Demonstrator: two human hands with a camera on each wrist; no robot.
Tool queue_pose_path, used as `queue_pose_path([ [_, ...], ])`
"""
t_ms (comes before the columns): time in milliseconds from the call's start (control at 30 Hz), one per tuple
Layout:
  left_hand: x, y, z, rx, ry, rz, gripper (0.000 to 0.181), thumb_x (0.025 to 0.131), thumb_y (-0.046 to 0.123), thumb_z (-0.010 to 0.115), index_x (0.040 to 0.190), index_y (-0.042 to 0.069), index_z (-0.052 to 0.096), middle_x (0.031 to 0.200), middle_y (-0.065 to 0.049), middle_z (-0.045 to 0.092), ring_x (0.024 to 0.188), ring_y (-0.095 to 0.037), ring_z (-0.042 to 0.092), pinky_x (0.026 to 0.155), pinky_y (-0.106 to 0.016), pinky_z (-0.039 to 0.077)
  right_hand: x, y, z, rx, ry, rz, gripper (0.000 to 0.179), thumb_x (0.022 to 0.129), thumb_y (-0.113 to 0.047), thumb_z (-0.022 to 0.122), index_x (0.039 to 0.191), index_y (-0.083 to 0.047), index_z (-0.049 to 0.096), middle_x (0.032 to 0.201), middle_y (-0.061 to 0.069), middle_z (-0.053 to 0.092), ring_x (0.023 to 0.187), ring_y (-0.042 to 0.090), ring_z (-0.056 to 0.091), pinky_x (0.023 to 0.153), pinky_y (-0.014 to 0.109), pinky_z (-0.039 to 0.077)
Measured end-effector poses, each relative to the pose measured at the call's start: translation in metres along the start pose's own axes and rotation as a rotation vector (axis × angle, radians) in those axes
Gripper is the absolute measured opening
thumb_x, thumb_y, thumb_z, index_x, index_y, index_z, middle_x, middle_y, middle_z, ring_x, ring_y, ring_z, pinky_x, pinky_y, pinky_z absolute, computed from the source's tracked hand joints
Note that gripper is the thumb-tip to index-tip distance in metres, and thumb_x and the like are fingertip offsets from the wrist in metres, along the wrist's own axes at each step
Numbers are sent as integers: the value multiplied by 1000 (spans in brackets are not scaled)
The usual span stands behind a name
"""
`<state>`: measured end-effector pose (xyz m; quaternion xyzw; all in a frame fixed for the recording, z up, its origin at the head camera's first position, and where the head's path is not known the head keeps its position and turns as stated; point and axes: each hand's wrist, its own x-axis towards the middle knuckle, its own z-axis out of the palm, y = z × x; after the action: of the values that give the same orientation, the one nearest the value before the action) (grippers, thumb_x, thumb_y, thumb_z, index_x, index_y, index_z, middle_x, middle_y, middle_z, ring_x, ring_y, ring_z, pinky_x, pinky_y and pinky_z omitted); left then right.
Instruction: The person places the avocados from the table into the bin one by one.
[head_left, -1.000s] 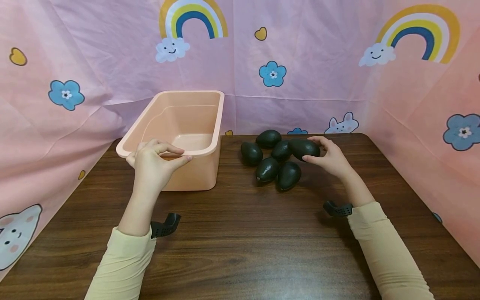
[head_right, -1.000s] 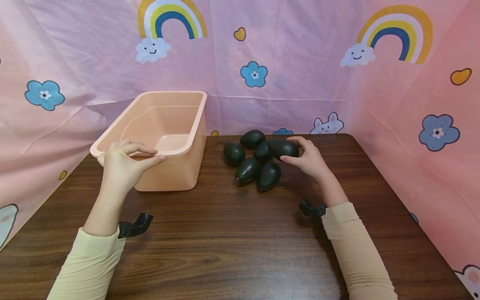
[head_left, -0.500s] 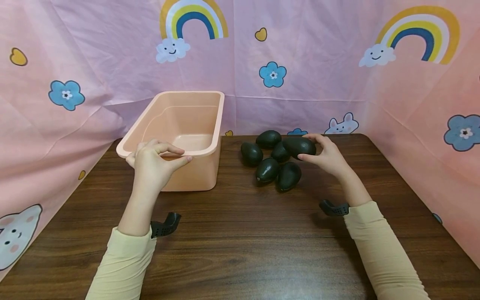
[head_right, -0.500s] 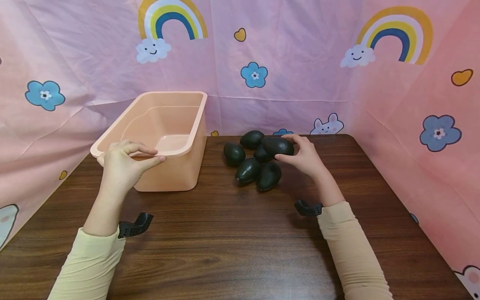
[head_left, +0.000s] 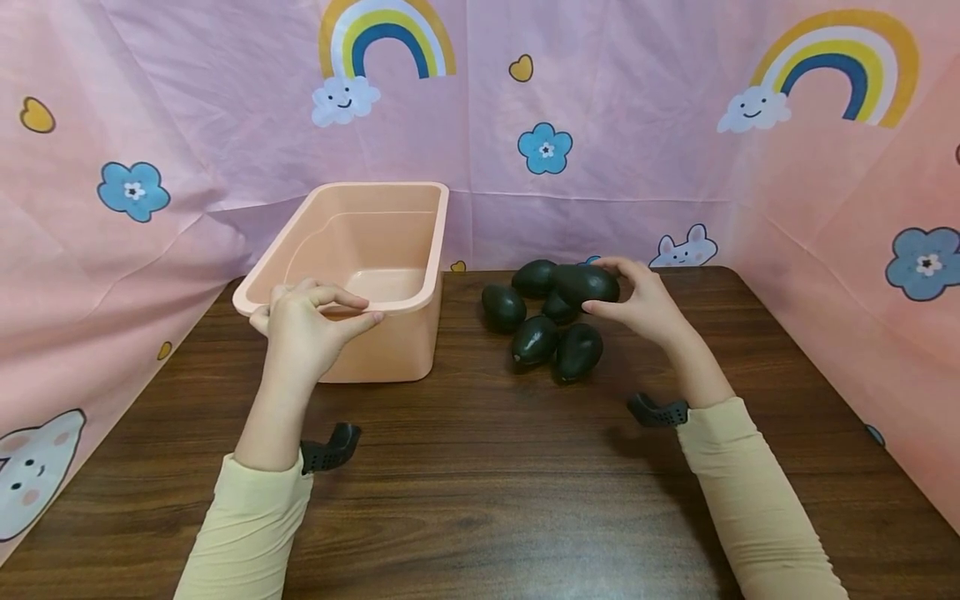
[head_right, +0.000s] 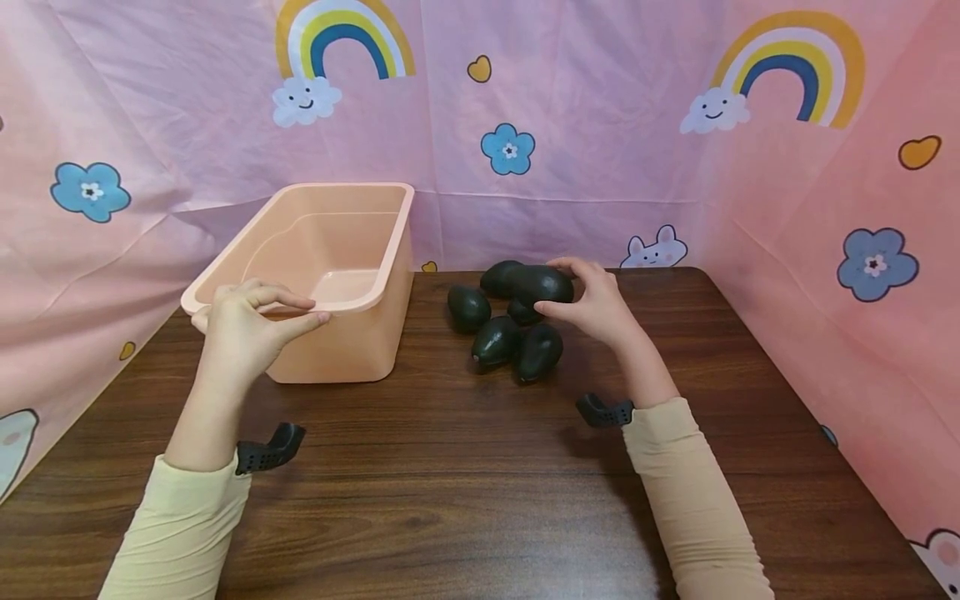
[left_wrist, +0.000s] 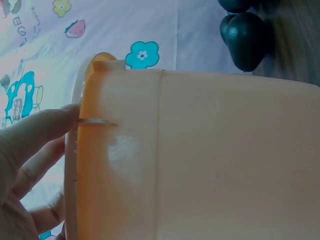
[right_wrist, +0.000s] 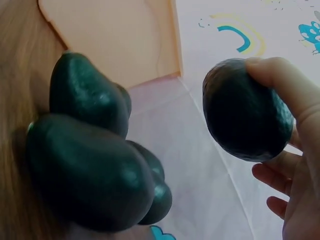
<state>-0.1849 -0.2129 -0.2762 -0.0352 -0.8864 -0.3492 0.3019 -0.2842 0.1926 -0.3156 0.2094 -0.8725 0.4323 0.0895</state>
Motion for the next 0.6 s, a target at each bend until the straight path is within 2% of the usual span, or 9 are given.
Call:
queue_pose_path([
  [100, 1, 0, -1, 0, -23, -8, 21, 66, 21, 89, 80, 9, 77, 91, -7, 67, 96, -32, 41, 90, -54, 7, 1, -6, 0, -6, -5, 0, 61, 79, -25, 80, 132, -12, 54, 127, 11, 49, 118, 29, 38, 92, 54, 35],
  [400, 2, 2, -2, -2, -41, -20, 21, 67, 21, 88, 80, 9, 77, 95, -7, 68, 98, -33, 42, 90, -56, 6, 5, -21, 0, -11, 7, -52, 57, 79, -25, 80, 129, -12, 56, 125, 10, 51, 115, 27, 40, 90, 53, 36],
  [600, 4, 4, -6, -7, -71, -42, 22, 68, 22, 88, 81, 8, 77, 96, -9, 68, 103, -34, 41, 90, -58, 5, 8, -29, 2, -27, 5, -48, 58, 78, -30, 80, 129, -14, 57, 128, 9, 50, 121, 30, 34, 93, 56, 32],
])
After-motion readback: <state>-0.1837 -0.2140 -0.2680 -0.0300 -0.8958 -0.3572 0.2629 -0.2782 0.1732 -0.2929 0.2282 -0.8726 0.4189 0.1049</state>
